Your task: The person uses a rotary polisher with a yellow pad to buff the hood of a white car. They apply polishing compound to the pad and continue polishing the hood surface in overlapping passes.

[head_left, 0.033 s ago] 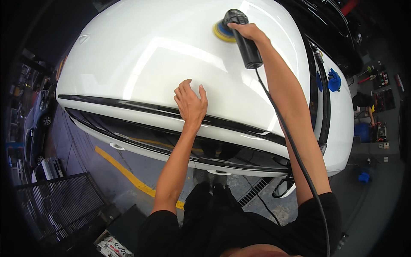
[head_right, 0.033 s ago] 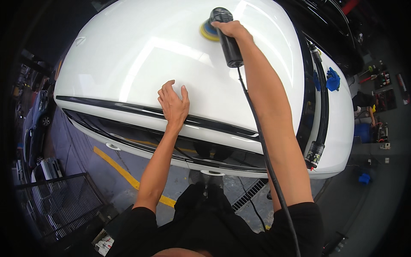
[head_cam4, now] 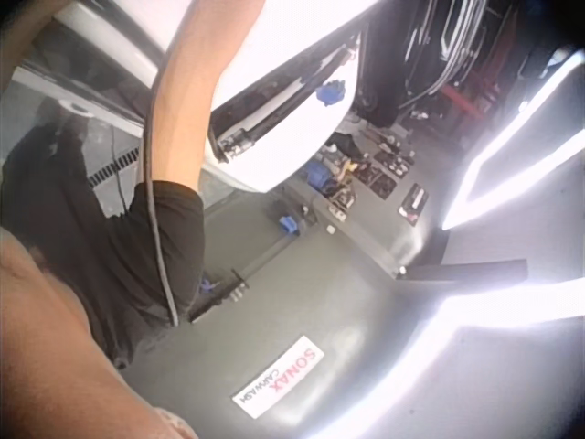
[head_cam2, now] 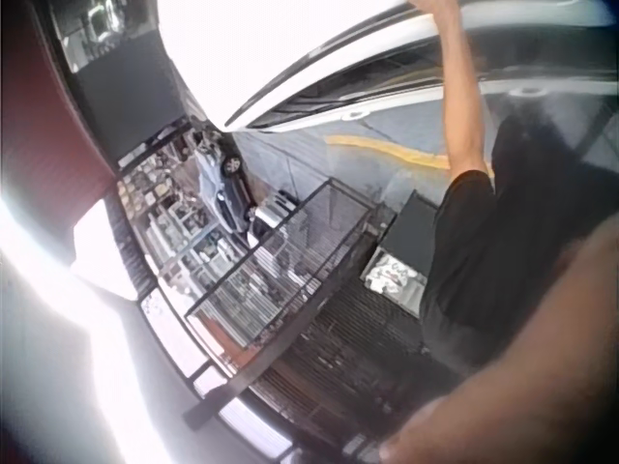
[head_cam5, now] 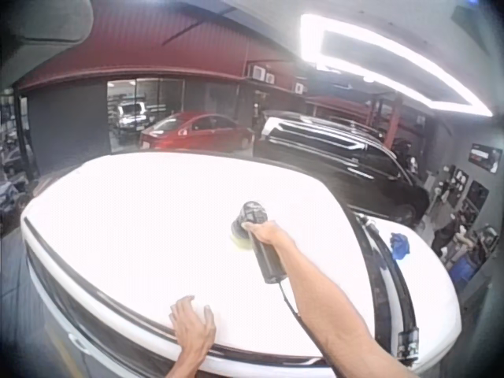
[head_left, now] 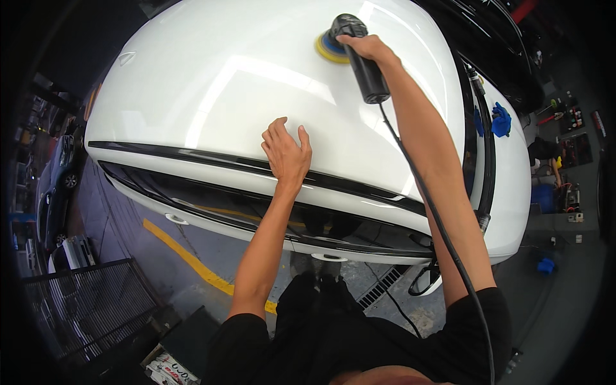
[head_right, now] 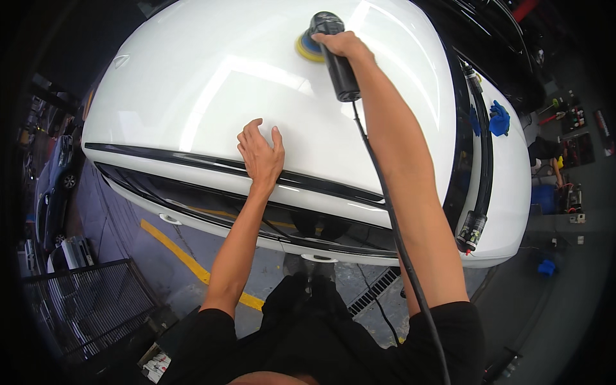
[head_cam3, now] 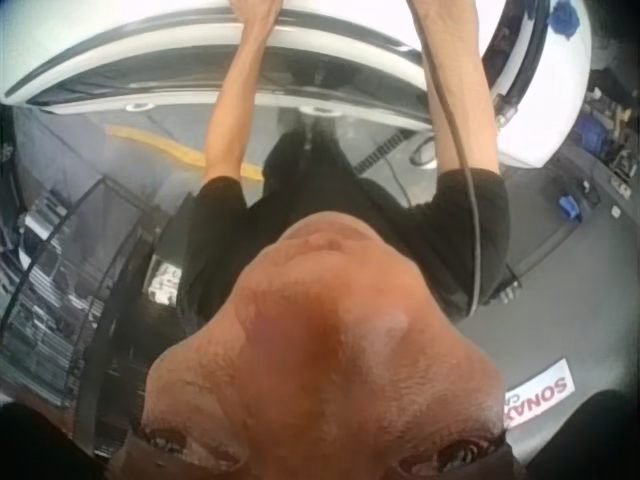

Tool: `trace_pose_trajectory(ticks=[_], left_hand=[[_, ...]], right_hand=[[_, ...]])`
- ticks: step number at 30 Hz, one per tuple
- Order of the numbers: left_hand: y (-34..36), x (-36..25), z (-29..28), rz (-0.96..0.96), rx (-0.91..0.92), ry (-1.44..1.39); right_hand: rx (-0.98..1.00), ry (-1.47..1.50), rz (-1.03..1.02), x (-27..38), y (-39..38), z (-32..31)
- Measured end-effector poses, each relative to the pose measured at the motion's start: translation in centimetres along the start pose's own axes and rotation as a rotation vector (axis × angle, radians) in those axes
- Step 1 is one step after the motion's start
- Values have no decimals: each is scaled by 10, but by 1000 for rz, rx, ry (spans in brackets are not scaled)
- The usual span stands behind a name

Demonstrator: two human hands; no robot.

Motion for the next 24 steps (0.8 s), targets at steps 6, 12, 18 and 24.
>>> trace_pose_trajectory(ticks=[6, 12, 18, 24], left_hand=[[-4, 8, -5, 75, -211, -203], [-49, -75, -88, 450, -81, -757], [-176, -232, -224, 1261, 560, -1172], [-245, -286, -283, 1298, 998, -1313]], right_hand=[[58, -36, -72, 45, -61, 42], [19, -60, -119, 39, -96, 31], [50, 16, 2, -10, -135, 13], [-21, 92, 80, -90, -174, -24]])
Point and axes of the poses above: each hand's wrist, its own y-axis towards the middle knuckle, its own z-axis out of the palm, x = y × z, the point moved 2 cm from there along y, towards the middle knuckle, and after that the axes turned 5 degrees about y, right-handed, at the moved point
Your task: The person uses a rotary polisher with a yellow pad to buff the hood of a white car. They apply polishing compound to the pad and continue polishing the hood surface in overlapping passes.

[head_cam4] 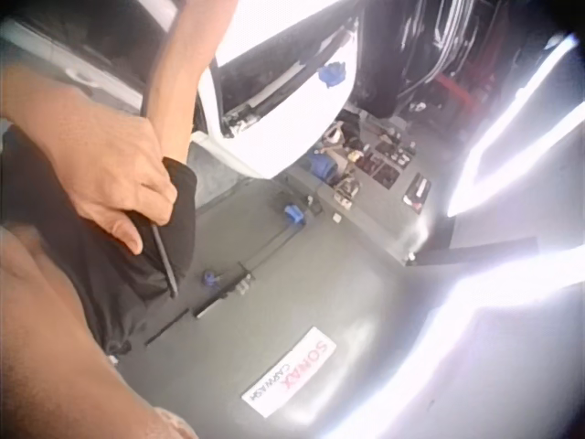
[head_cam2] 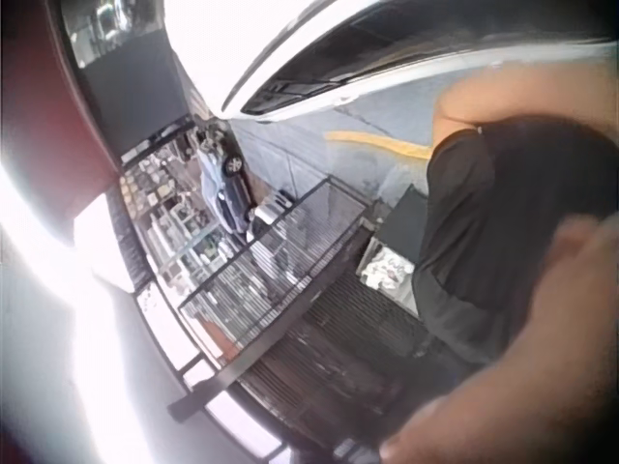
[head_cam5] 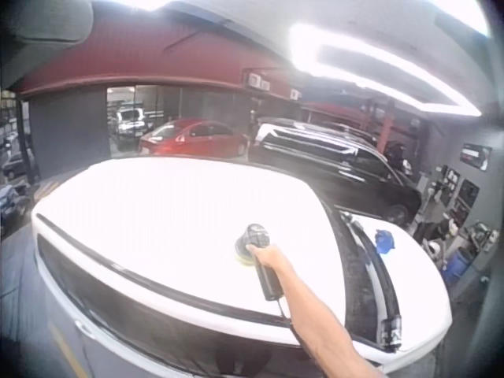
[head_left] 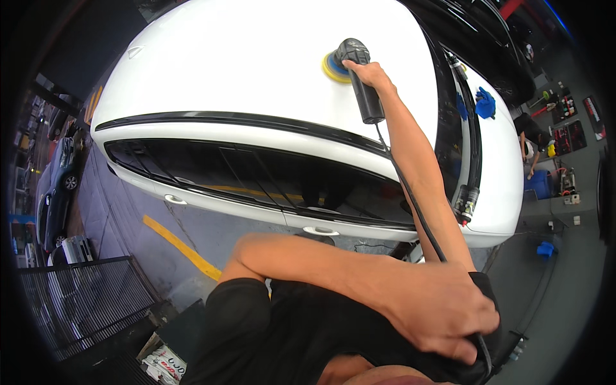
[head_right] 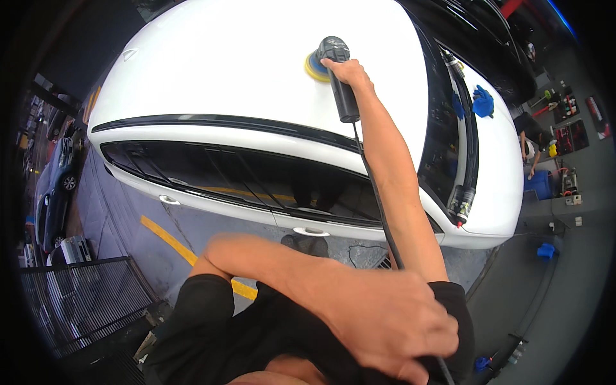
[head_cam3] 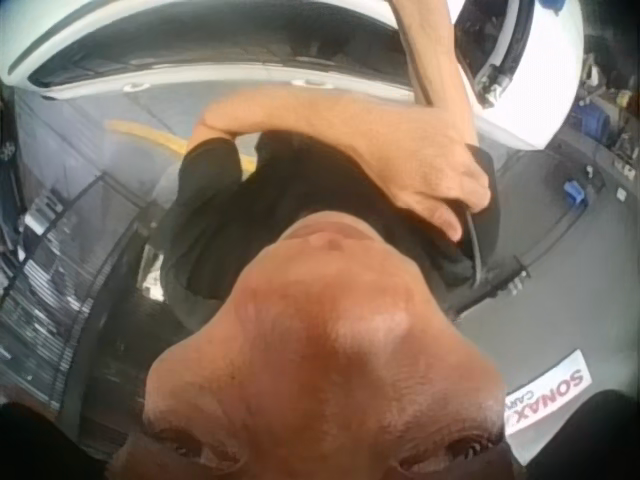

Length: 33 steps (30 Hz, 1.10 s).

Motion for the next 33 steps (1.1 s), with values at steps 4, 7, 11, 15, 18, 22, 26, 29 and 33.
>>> trace_pose_trajectory(ticks=[4, 7, 11, 15, 18, 22, 26, 29, 33], left_hand=[[36, -45, 23, 44, 159, -150], [60, -72, 35, -11, 422, -245], [68, -75, 85, 113, 319, -240], [63, -88, 93, 149, 339, -203], [50, -104, 90, 196, 368, -132], [30, -99, 78, 219, 349, -7], [5, -91, 54, 299, 271, 167], [-13, -68, 19, 316, 102, 418], [-57, 26, -55, -84, -264, 704]], right_hand=[[-72, -38, 97, -58, -21, -33], [-37, 34, 161, -81, -54, -37], [-135, 119, 163, -133, -84, -57], [-139, 149, 246, -165, -128, -61], [-237, 167, 280, -204, -141, -73], [-133, 281, 252, -203, -162, -58], [-261, 211, 227, -181, -169, -43], [-169, 264, 174, -163, -164, -34], [-101, 55, 53, -140, -138, 16]])
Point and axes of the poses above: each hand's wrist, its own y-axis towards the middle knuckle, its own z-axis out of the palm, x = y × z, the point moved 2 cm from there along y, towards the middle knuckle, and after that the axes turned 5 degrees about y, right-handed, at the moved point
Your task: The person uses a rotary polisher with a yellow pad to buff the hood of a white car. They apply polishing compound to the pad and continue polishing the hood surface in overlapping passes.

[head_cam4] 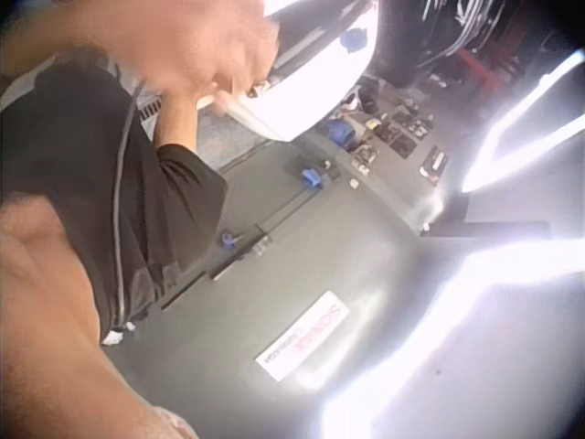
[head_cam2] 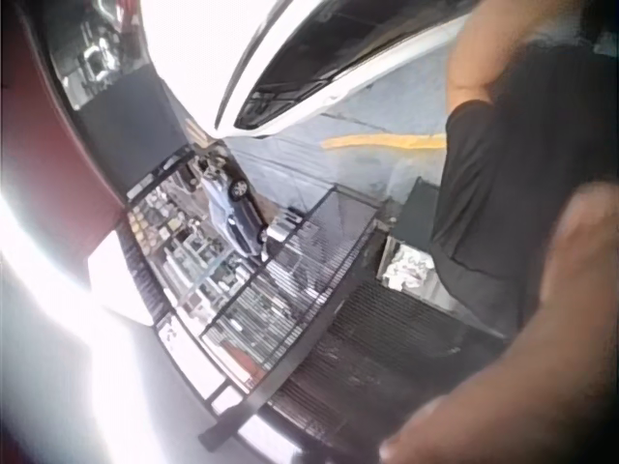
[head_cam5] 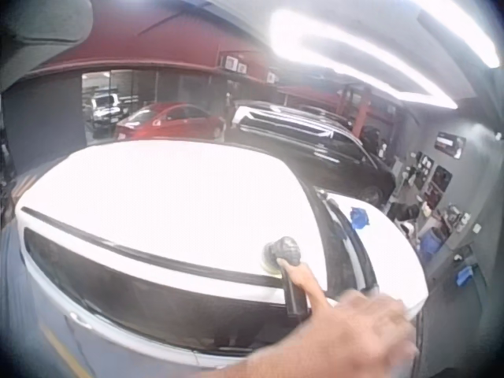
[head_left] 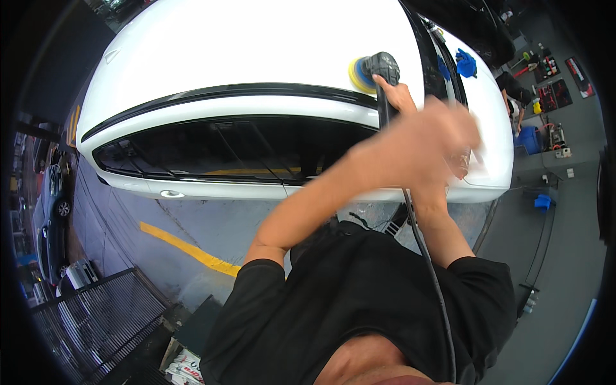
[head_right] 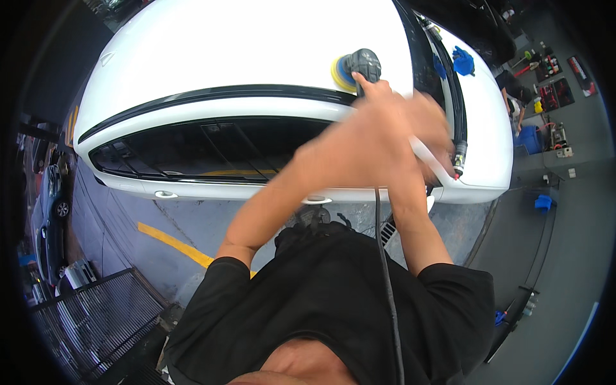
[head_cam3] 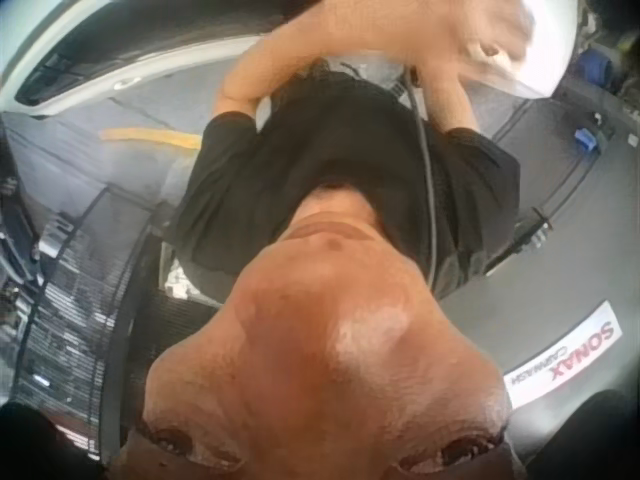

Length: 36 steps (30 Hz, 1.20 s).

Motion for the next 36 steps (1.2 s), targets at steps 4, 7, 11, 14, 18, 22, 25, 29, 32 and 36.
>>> trace_pose_trajectory(ticks=[4, 7, 11, 14, 18, 22, 25, 29, 32, 36], left_hand=[[-22, 120, 34, -457, -164, 58], [-31, 192, 62, -469, -220, 251], [-82, 301, 23, -622, -124, 346], [-87, 339, 6, -672, 44, 396], [-82, 350, -18, -645, 70, 444], [-96, 350, -58, -738, -32, 362], [-107, 351, -87, -757, -51, 348], [-120, 348, -118, -895, -79, 349], [-119, 347, -123, -927, -78, 341], [-128, 342, -127, -952, -29, 342]], right_hand=[[-85, 40, -248, -28, 34, 6], [-131, 86, -330, -40, 51, 16], [46, -9, -15, 76, 0, 47], [64, 35, 3, 113, -20, 53], [-34, 40, -80, 136, -15, 76], [108, 102, -21, 173, -20, 93], [191, 58, -63, 191, -25, 107], [349, 338, -97, 183, -34, 121], [369, 611, -136, 161, -42, 145], [414, 873, -123, 156, -78, 152]])
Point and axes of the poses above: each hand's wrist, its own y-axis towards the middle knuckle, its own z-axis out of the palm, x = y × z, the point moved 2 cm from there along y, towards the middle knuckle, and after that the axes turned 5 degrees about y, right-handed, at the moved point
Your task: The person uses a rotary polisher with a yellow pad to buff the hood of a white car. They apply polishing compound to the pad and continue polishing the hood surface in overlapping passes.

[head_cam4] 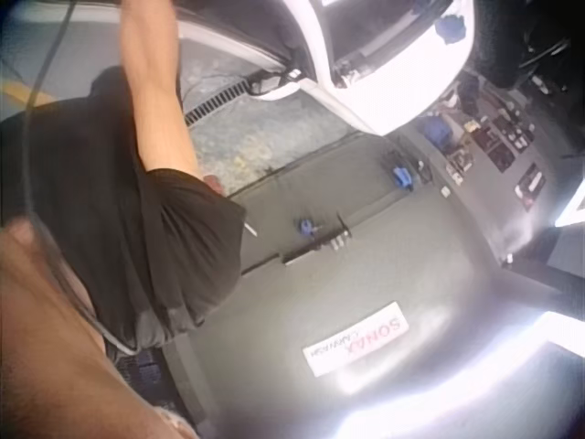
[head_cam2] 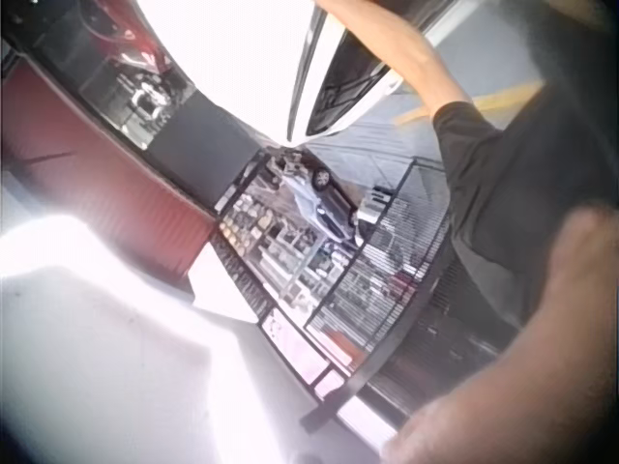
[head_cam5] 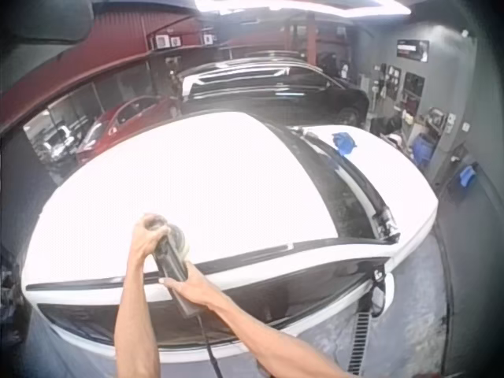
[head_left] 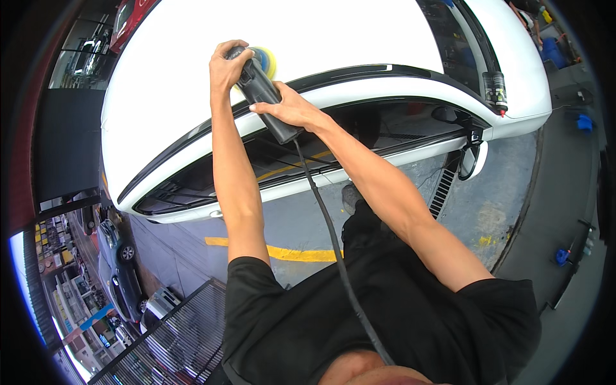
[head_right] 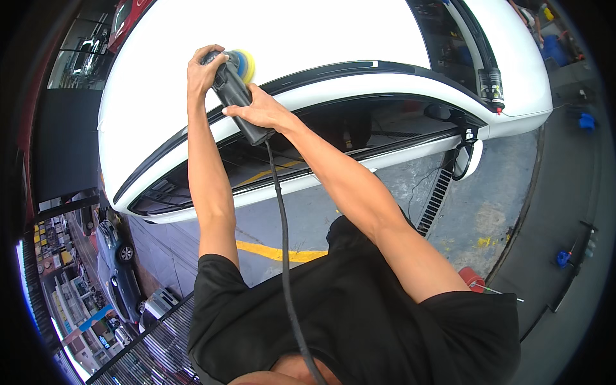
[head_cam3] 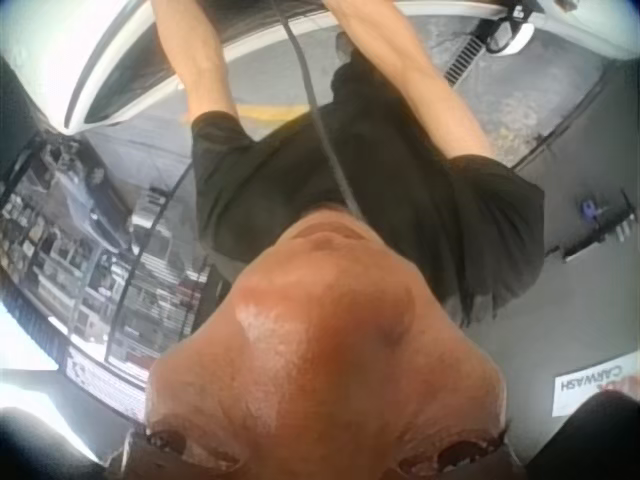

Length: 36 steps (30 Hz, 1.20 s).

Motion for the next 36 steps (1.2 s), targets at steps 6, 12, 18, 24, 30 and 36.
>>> trace_pose_trajectory(ticks=[6, 12, 18, 24, 30, 36], left_hand=[[3, -28, 31, 113, 84, -31], [3, -56, 61, 206, 141, -15], [8, -95, 98, 247, 206, 12], [14, -128, 147, 310, 252, 21], [19, -164, 193, 342, 302, 43], [26, -198, 236, 398, 372, 47]], right_hand=[[-171, 151, 11, -7, -23, -13], [-264, 206, 66, -4, -43, -34], [-348, 304, 37, -4, -57, -68], [-426, 364, -6, -15, -66, -105], [-466, 452, 26, -12, -82, -146], [-520, 522, 31, -9, -94, -180]])
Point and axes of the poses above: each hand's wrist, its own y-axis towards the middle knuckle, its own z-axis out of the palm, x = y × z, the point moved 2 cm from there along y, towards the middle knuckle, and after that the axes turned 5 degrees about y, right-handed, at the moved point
